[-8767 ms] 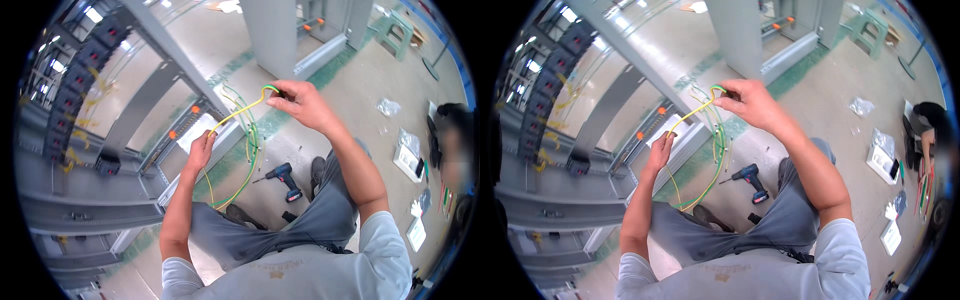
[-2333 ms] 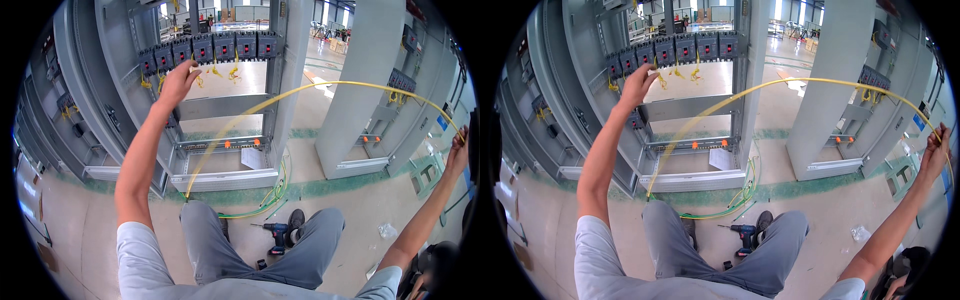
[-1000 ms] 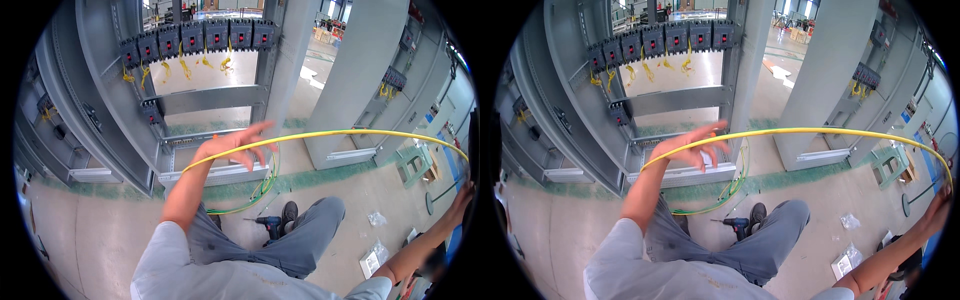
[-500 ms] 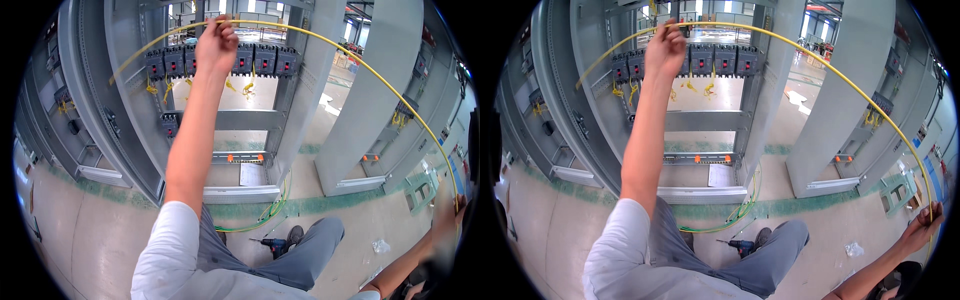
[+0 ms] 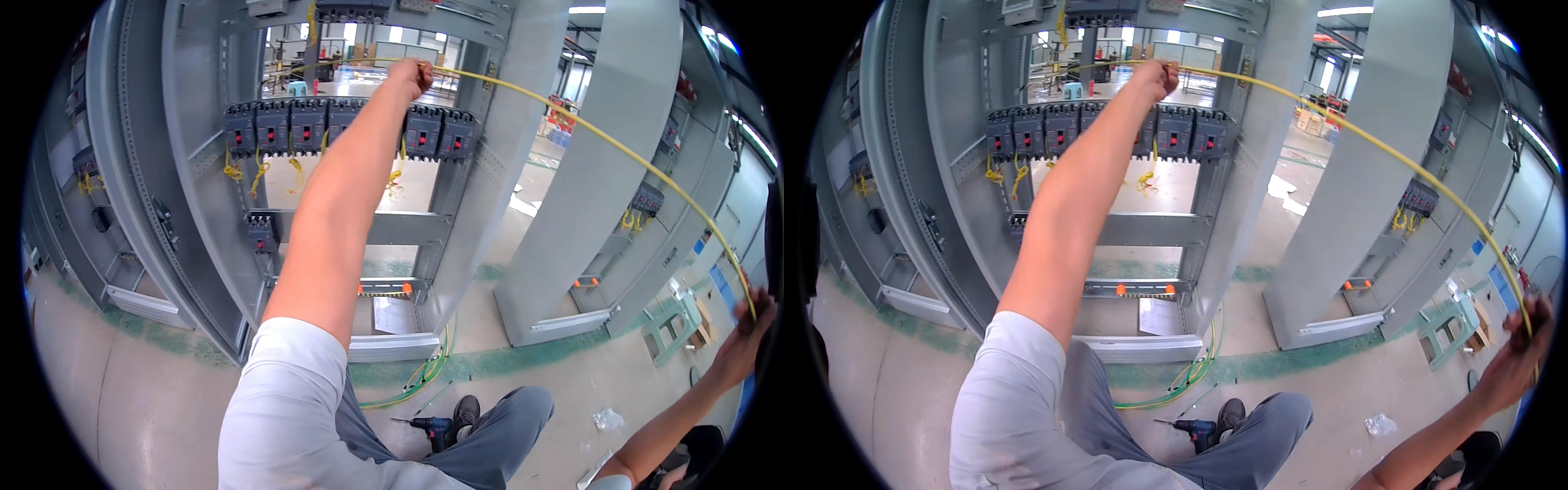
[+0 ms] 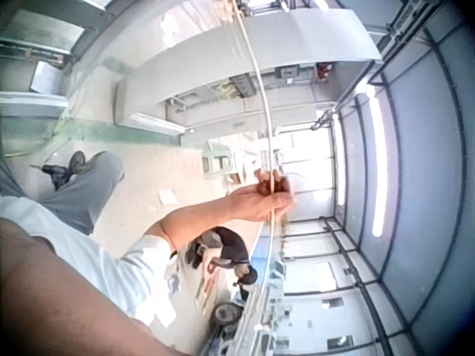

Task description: The person sits on the floor and installs electrical wiring into a large metal panel. They use a cordless drill to secure wires and components, handling yellow and green cables to connect them to the internal busbars and terminals.

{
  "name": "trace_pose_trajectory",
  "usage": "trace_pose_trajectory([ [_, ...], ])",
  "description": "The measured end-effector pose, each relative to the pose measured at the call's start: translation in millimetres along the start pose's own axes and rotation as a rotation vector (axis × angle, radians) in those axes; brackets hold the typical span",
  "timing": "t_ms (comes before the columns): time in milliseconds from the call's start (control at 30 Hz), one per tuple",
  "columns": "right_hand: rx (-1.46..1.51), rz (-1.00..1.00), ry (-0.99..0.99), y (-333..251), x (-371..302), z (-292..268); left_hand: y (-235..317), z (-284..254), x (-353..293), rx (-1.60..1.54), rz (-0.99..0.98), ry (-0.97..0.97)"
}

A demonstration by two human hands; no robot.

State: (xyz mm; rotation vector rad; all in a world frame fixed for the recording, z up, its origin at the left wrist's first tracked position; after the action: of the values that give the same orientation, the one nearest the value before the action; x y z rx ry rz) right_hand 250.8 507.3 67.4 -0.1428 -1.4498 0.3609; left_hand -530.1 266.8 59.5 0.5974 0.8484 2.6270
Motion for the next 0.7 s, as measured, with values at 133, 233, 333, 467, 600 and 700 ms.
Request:
trace_pose_trajectory([
  [133, -0.086, -0.085, 0.012, -26, 44, 103, 20, -5, 17, 0.022, -0.028, -0.057],
  [233, 0.02, -0.137, -0.12, -72, 64, 225, 43, -20, -14, 0.322, 0.004, -0.003],
  [333, 0.253, 0.15, -0.149, -169, 55, 314, 40, 1, -61, 0.719, 0.183, -0.076],
  [467, 0.401, 0.133, -0.525, -138, 84, 441, 74, 67, -151, 0.951, 0.689, -0.349],
  [600, 0.228, 0.13, -0.554, -120, 55, 541, 91, 163, -250, 0.959, 0.92, -0.643],
  [700, 0.156, 0.094, -0.562, -100, 39, 595, 94, 202, -299, 0.942, 1.046, -0.786],
])
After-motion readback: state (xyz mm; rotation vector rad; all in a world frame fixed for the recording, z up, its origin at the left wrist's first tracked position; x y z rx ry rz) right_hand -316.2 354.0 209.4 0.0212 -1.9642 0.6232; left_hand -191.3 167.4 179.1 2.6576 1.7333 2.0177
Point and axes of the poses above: each hand's wrist, its own x-axis towards the middle knuckle, its own z-axis out of the palm, y = z × x, the point moved 6 cm from there along x, towards the middle knuckle, and after that the axes turned 5 degrees about z, right-handed, at the moved point
